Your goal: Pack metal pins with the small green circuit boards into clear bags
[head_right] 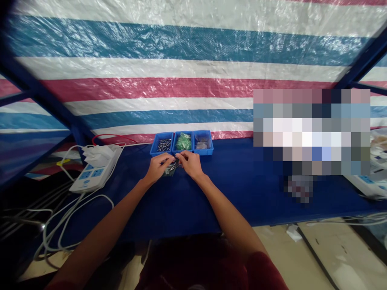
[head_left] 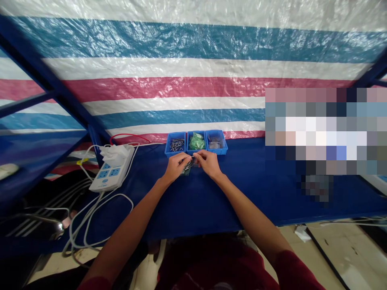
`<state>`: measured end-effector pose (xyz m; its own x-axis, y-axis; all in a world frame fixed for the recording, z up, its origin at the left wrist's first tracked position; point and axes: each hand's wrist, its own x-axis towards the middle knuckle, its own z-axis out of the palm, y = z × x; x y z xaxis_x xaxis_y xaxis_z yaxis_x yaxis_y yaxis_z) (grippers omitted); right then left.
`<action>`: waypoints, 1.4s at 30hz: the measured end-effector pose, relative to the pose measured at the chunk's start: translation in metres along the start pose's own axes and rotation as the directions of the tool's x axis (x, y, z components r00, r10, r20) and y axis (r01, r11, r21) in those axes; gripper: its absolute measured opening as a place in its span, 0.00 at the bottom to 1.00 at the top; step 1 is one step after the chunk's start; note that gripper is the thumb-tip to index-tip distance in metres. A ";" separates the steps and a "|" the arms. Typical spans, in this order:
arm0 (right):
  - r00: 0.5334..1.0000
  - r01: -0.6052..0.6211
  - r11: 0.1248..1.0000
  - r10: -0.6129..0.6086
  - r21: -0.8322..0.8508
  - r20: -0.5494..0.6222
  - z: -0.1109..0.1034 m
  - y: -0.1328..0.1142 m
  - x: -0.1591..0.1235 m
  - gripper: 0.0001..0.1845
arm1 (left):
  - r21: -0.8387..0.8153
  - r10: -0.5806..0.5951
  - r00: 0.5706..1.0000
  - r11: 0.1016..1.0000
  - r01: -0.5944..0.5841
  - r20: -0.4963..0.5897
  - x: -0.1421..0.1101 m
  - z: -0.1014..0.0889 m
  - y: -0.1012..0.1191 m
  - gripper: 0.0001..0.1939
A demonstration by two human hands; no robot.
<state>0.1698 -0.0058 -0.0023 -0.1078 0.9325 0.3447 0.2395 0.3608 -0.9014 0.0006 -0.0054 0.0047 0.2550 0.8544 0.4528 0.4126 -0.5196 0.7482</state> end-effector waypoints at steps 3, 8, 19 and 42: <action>0.995 0.087 0.996 -0.087 0.011 0.040 -0.001 0.000 0.000 0.14 | -0.142 -0.103 0.994 0.984 0.109 0.046 0.000 -0.001 -0.001 0.20; 0.988 0.151 0.979 -0.144 -0.136 0.059 0.000 -0.001 -0.002 0.19 | -0.233 -0.176 0.984 0.957 0.171 0.002 0.000 0.000 0.000 0.21; 0.997 0.074 0.958 -0.074 -0.278 0.010 0.001 0.007 0.000 0.27 | -0.321 -0.171 0.981 0.938 0.133 -0.095 0.004 0.005 -0.001 0.18; 0.992 0.109 0.989 -0.102 -0.098 0.074 -0.003 0.005 0.003 0.15 | 0.340 0.201 0.977 0.915 -0.215 0.076 -0.001 0.001 -0.017 0.22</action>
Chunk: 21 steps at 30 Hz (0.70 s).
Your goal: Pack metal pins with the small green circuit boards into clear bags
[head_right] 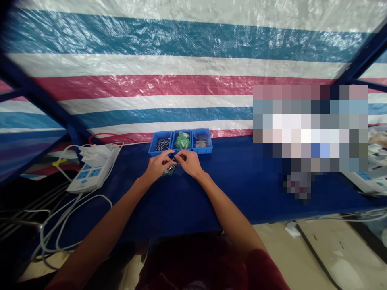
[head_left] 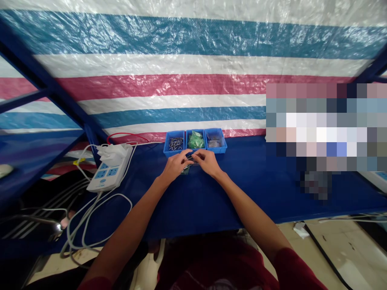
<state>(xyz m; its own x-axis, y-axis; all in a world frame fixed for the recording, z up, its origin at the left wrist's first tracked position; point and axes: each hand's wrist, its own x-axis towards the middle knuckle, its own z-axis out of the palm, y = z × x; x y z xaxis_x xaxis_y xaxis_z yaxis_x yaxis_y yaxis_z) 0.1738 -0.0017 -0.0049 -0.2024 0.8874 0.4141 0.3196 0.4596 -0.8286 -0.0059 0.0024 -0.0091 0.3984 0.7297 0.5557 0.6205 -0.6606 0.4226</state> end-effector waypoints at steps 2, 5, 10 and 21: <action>1.000 0.001 1.000 -0.001 -0.015 -0.010 0.000 0.000 0.000 0.15 | -0.005 0.005 0.999 1.000 -0.005 -0.032 -0.001 0.000 0.003 0.21; 0.997 -0.029 0.999 0.027 -0.025 -0.074 0.000 -0.001 0.000 0.17 | -0.065 -0.034 0.987 0.998 0.024 -0.156 -0.001 0.000 0.009 0.17; 0.995 -0.073 0.997 0.070 -0.036 -0.071 -0.003 -0.004 0.000 0.20 | -0.235 -0.184 0.946 0.964 0.122 -0.266 0.003 0.003 0.015 0.12; 0.997 0.066 0.997 -0.065 -0.043 0.036 -0.016 0.003 0.023 0.05 | -0.169 -0.224 0.964 0.965 0.199 -0.144 0.032 -0.004 0.013 0.24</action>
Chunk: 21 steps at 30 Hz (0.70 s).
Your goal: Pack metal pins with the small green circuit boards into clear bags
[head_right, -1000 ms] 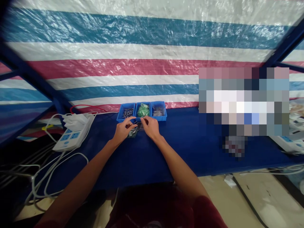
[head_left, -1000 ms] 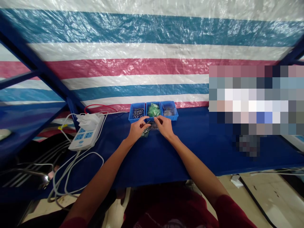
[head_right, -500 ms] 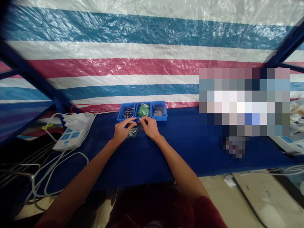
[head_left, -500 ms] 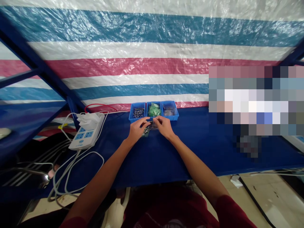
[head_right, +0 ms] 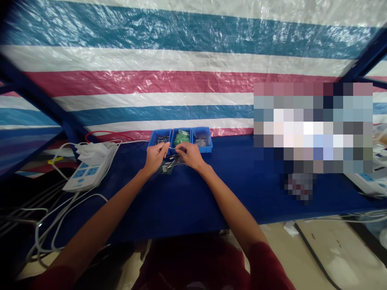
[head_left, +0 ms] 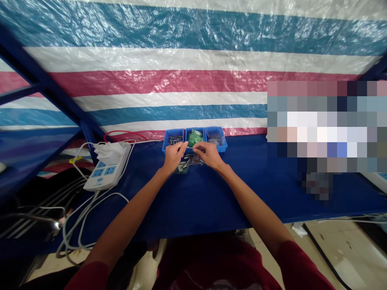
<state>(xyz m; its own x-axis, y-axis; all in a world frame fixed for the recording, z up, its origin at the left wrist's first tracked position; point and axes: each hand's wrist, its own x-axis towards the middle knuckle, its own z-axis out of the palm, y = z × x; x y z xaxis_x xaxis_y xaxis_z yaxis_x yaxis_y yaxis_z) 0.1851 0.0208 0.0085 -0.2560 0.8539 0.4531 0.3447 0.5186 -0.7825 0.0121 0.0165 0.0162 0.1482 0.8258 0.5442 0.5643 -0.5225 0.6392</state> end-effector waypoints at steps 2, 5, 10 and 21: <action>1.000 0.007 1.000 -0.007 0.009 -0.001 0.001 0.000 -0.001 0.07 | -0.020 -0.012 1.000 1.000 0.011 -0.017 -0.004 0.001 0.001 0.24; 0.994 -0.055 0.998 0.056 0.013 -0.097 0.001 0.001 -0.002 0.10 | -0.021 0.016 0.999 1.000 -0.017 -0.039 -0.012 0.000 0.000 0.22; 0.869 -0.381 0.924 0.366 0.022 -0.333 -0.008 0.004 -0.004 0.22 | 0.091 0.073 0.990 0.994 -0.062 -0.118 -0.019 -0.008 -0.004 0.21; 0.874 -0.354 0.745 0.479 -0.566 0.084 -0.021 0.001 -0.021 0.06 | 0.211 0.173 0.984 0.964 -0.161 -0.038 -0.018 -0.008 -0.011 0.20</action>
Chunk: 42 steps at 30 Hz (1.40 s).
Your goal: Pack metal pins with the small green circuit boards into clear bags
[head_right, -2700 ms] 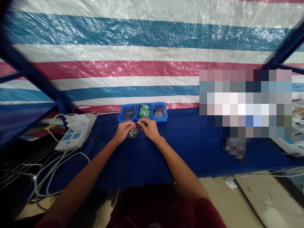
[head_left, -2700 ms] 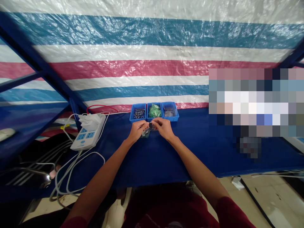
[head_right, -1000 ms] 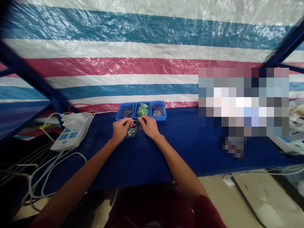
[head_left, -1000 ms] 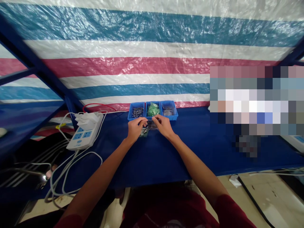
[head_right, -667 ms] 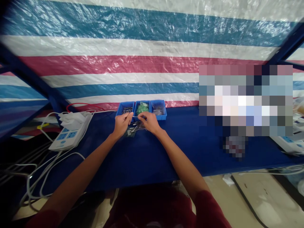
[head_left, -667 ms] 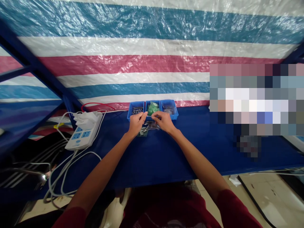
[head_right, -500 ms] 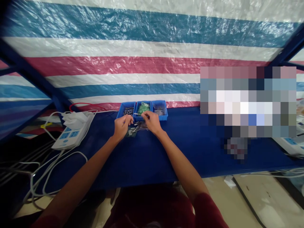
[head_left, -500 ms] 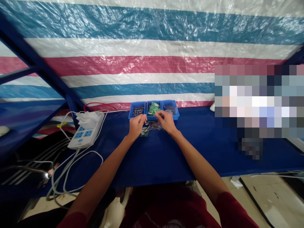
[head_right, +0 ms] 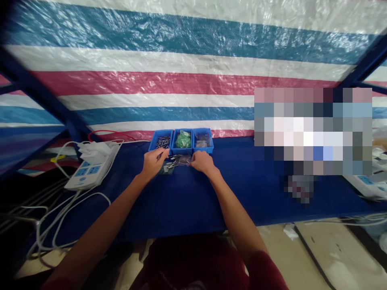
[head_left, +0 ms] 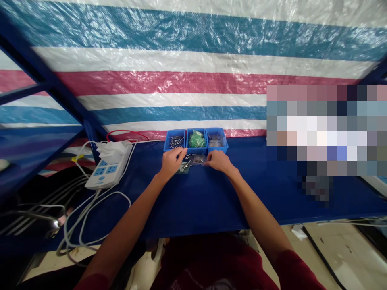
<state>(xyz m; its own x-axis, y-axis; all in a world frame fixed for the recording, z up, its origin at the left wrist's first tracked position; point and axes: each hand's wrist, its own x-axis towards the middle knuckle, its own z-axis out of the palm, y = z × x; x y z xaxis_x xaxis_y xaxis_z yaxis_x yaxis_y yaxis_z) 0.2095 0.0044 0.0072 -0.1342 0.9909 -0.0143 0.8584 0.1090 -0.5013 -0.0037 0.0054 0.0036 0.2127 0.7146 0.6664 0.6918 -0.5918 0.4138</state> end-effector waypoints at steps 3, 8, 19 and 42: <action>0.992 0.002 0.990 0.015 -0.139 0.123 0.003 -0.005 -0.005 0.02 | 0.004 -0.005 0.999 1.000 0.005 0.048 -0.001 0.001 -0.001 0.20; 0.995 0.085 0.985 -0.076 -0.147 0.064 0.001 -0.010 -0.006 0.07 | -0.019 -0.004 0.992 1.000 0.006 0.126 0.001 0.004 0.001 0.16; 0.936 0.345 0.831 -0.338 0.437 -0.096 -0.001 -0.016 0.016 0.06 | -0.230 0.016 0.955 0.972 0.055 0.296 0.015 0.009 -0.009 0.14; 0.992 -0.127 0.860 0.098 -0.495 -0.086 -0.030 0.004 0.119 0.19 | -0.149 0.000 0.998 0.989 0.009 0.056 -0.012 0.008 0.009 0.19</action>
<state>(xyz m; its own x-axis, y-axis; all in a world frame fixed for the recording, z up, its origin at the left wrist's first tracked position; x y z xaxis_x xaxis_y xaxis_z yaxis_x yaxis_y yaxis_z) 0.2117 0.1253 0.0293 -0.0068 0.9999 0.0109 1.0000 0.0068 -0.0011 0.0049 -0.0055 -0.0057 0.2510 0.7346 0.6304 0.5828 -0.6347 0.5075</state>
